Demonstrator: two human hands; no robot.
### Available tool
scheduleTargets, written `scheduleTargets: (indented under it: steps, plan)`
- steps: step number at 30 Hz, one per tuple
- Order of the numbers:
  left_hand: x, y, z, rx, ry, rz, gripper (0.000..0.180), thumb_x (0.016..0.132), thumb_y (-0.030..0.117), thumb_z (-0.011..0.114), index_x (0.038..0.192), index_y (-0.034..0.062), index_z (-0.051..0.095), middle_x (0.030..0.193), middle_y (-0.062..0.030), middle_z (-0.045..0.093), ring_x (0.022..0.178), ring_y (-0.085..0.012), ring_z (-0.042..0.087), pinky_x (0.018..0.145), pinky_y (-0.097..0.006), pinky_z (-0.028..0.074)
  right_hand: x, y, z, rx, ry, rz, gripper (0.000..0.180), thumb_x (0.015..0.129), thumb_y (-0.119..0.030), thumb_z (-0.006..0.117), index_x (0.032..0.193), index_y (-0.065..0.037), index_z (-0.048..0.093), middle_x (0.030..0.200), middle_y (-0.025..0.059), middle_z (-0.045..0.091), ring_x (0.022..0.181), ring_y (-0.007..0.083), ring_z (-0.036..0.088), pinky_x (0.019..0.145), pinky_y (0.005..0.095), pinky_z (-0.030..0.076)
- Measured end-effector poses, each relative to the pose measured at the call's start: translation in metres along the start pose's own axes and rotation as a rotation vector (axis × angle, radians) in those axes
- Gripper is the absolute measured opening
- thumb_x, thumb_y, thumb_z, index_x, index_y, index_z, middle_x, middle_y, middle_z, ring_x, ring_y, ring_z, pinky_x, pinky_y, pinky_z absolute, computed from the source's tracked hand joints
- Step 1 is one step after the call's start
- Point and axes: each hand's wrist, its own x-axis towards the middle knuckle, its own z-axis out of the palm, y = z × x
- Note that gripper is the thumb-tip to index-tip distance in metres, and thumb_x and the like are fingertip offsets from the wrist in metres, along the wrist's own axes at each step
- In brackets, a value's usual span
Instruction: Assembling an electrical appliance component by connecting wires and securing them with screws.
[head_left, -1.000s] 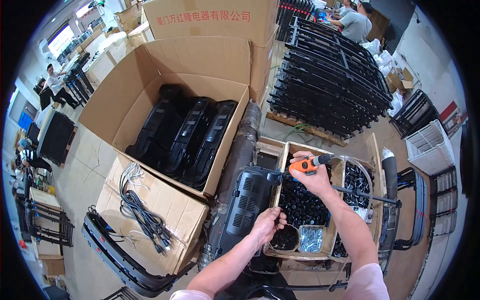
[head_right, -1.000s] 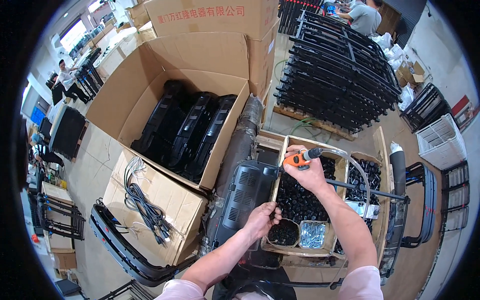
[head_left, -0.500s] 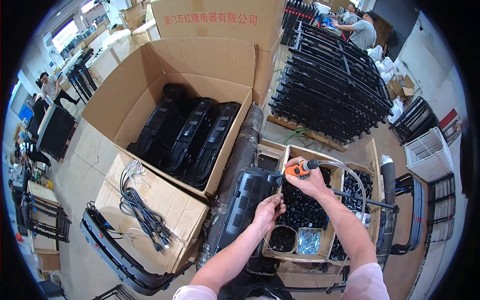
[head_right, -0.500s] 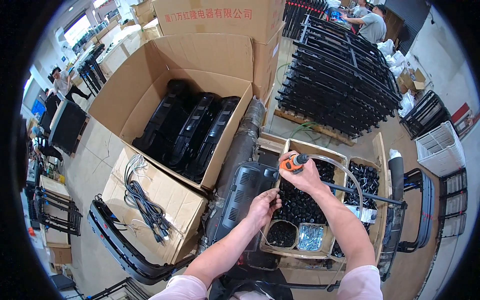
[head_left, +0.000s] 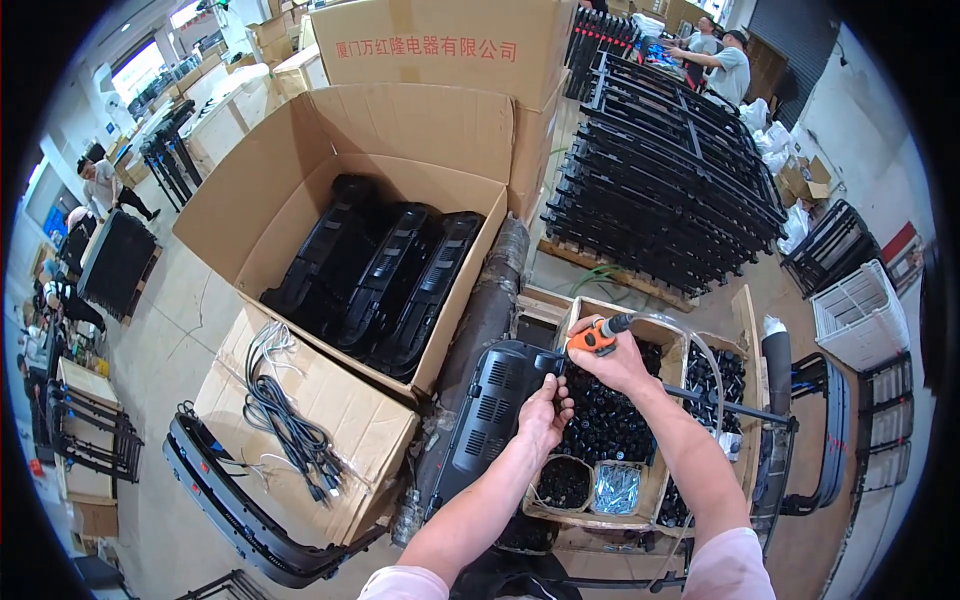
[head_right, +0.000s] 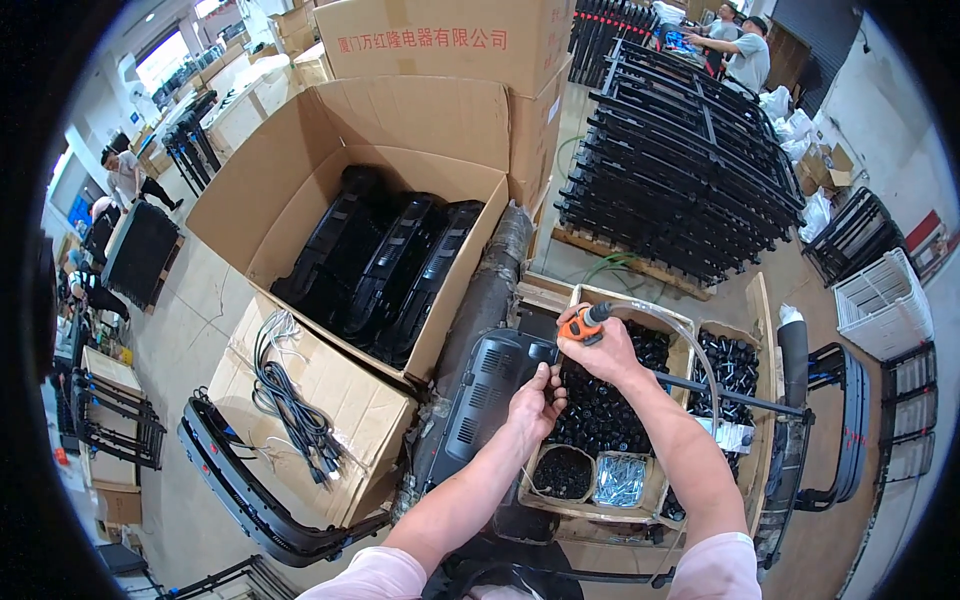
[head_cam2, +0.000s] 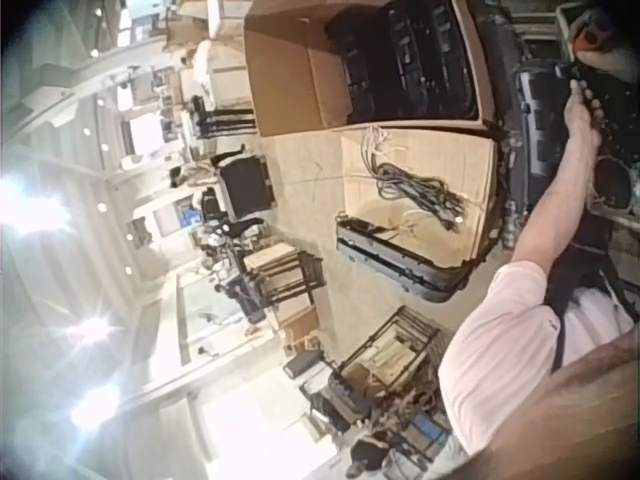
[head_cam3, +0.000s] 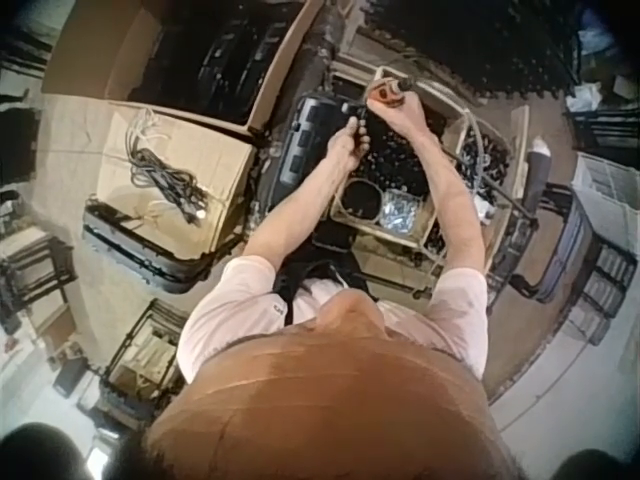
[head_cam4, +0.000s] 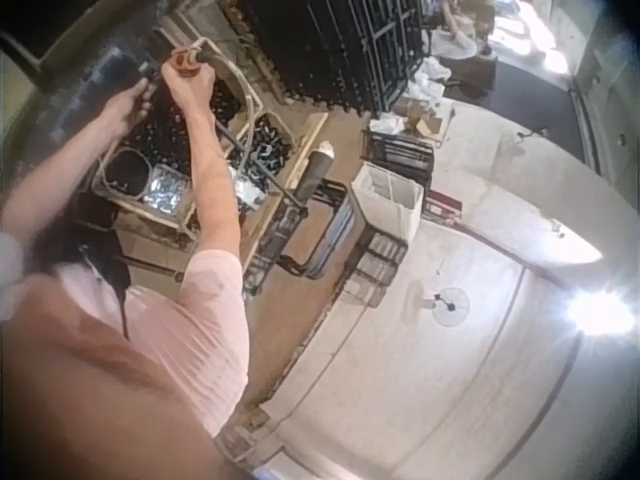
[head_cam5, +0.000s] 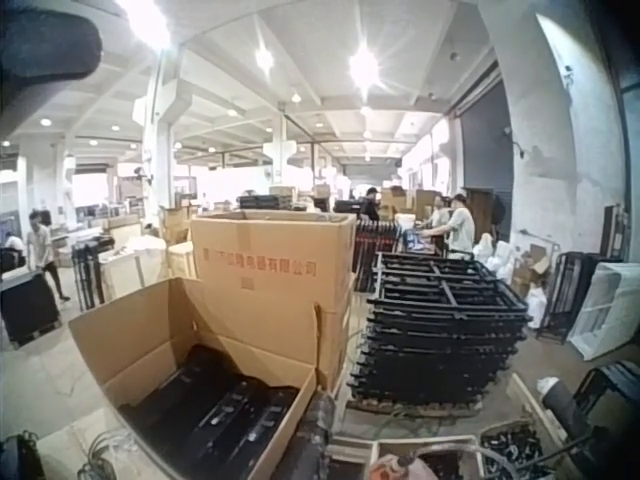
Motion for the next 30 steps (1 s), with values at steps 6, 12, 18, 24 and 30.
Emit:
scheduleTargets:
  steps: [6,12,18,24,30]
  plan:
    - [0.013,0.007,0.005,-0.138,0.014,-0.006,0.029,0.110,0.035,0.053,0.109,0.0112,0.069,0.081,0.0029,0.065,0.068,-0.0129,0.060,0.060,-0.026,0.052,-0.001,-0.001,0.003,0.172,0.080,-0.021,0.043,0.082,-0.010,0.080,0.121,-0.003,0.066,0.112,0.0067,0.073,0.105,0.0148,0.068,0.096,0.0325,0.055]
    - [0.021,0.020,0.019,-0.460,0.009,-0.006,0.027,0.110,0.034,0.052,0.105,0.0117,0.066,0.080,0.0033,0.062,0.067,-0.0115,0.057,0.062,-0.024,0.053,-0.015,-0.024,-0.006,0.424,0.050,-0.082,0.047,0.083,-0.010,0.082,0.125,-0.002,0.062,0.115,0.0096,0.073,0.109,0.0174,0.068,0.101,0.0358,0.054]
    - [0.023,0.029,0.018,-0.526,-0.091,-0.010,0.024,0.109,0.034,0.055,0.105,0.0115,0.063,0.078,0.0026,0.059,0.068,-0.0111,0.057,0.062,-0.024,0.053,-0.014,-0.024,0.000,0.418,0.021,-0.110,0.049,0.085,-0.011,0.080,0.129,-0.002,0.060,0.118,0.0108,0.072,0.111,0.0182,0.068,0.103,0.0369,0.053]
    - [0.014,0.034,0.016,-0.524,-0.144,-0.021,0.025,0.110,0.032,0.053,0.107,0.0100,0.063,0.081,0.0009,0.059,0.070,-0.0132,0.057,0.064,-0.026,0.053,-0.009,-0.028,0.006,0.395,-0.001,-0.108,0.050,0.085,-0.011,0.080,0.129,-0.002,0.060,0.119,0.0115,0.072,0.111,0.0181,0.067,0.102,0.0367,0.053]
    - [-0.002,0.037,0.020,-0.338,-0.131,0.051,0.028,0.112,0.028,0.047,0.114,0.0039,0.061,0.096,-0.0062,0.065,0.083,-0.0198,0.065,0.076,-0.032,0.059,0.012,-0.029,0.023,0.393,0.049,-0.123,0.050,0.083,-0.004,0.080,0.128,0.000,0.060,0.115,0.0123,0.072,0.110,0.0193,0.068,0.101,0.0368,0.055]
